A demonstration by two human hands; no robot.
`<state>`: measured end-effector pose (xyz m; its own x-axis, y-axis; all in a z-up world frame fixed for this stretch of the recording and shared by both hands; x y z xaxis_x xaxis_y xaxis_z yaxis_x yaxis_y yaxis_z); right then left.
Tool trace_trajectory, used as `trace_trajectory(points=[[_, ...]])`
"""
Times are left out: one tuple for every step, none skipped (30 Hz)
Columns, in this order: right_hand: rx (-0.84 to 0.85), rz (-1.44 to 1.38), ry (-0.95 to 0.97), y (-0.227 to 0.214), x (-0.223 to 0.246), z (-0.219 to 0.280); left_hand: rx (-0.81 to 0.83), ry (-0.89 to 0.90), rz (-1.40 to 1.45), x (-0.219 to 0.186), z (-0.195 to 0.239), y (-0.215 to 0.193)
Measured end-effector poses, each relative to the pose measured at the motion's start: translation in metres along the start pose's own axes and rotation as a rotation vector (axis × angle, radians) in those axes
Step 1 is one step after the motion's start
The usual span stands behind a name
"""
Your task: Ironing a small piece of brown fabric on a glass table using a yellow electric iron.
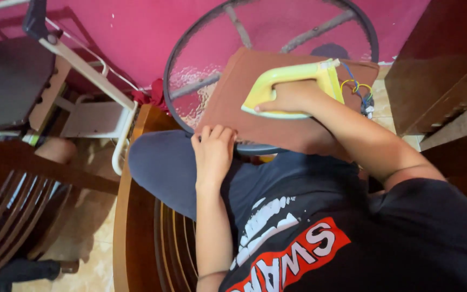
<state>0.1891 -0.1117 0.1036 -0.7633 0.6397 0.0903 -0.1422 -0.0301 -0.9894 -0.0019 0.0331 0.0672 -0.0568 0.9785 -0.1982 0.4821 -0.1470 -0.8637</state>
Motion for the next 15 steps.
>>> trace_trajectory(points=[[-0.007,0.008,-0.016,0.003,-0.001,0.002,0.026,0.021,-0.029,-0.003,0.001,-0.002],[-0.004,0.018,-0.040,0.009,0.001,0.005,0.055,0.030,-0.056,-0.007,0.007,-0.003],[0.000,0.017,-0.039,0.005,0.003,0.009,0.058,0.030,-0.053,-0.003,0.006,-0.001],[0.013,0.052,-0.066,0.002,0.007,0.013,0.090,0.047,-0.040,0.001,0.007,0.003],[0.026,0.086,-0.094,-0.001,0.011,0.018,0.122,0.063,-0.027,0.005,0.008,0.006],[0.028,0.087,-0.094,0.003,0.011,0.014,0.123,0.062,-0.025,0.012,0.009,0.009],[0.031,0.082,-0.120,0.008,0.012,0.010,0.184,-0.028,-0.053,0.025,0.010,0.013],[0.028,0.086,-0.144,0.008,0.011,0.005,0.233,-0.117,-0.077,0.037,0.009,0.019],[0.025,0.097,-0.144,0.004,0.015,0.003,0.224,-0.118,-0.072,0.039,-0.002,0.013],[0.039,0.069,-0.178,0.001,0.021,0.001,0.295,-0.119,-0.153,0.041,-0.007,0.009],[0.053,0.040,-0.212,-0.002,0.028,-0.001,0.368,-0.120,-0.233,0.044,-0.012,0.006],[0.064,0.045,-0.228,-0.003,0.037,-0.003,0.370,-0.139,-0.230,0.060,-0.019,0.014],[0.063,-0.025,-0.222,-0.003,0.046,-0.004,0.455,-0.158,-0.295,0.077,-0.024,0.026],[0.056,-0.102,-0.212,-0.005,0.055,-0.005,0.541,-0.169,-0.365,0.095,-0.030,0.035],[0.059,-0.105,-0.222,0.002,0.065,-0.014,0.545,-0.179,-0.369,0.092,-0.033,0.023]])
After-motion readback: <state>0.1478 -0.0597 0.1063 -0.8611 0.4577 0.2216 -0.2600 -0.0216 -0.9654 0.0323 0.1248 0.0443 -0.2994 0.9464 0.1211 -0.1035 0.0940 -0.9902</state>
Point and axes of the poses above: each hand's wrist, its own z-axis away from the middle knuckle, its own y-axis out of the palm, x = y × z, the point moved 5 cm from there along -z, towards the middle knuckle, and after that the axes turned 13 degrees about z, right-handed, at the moved point
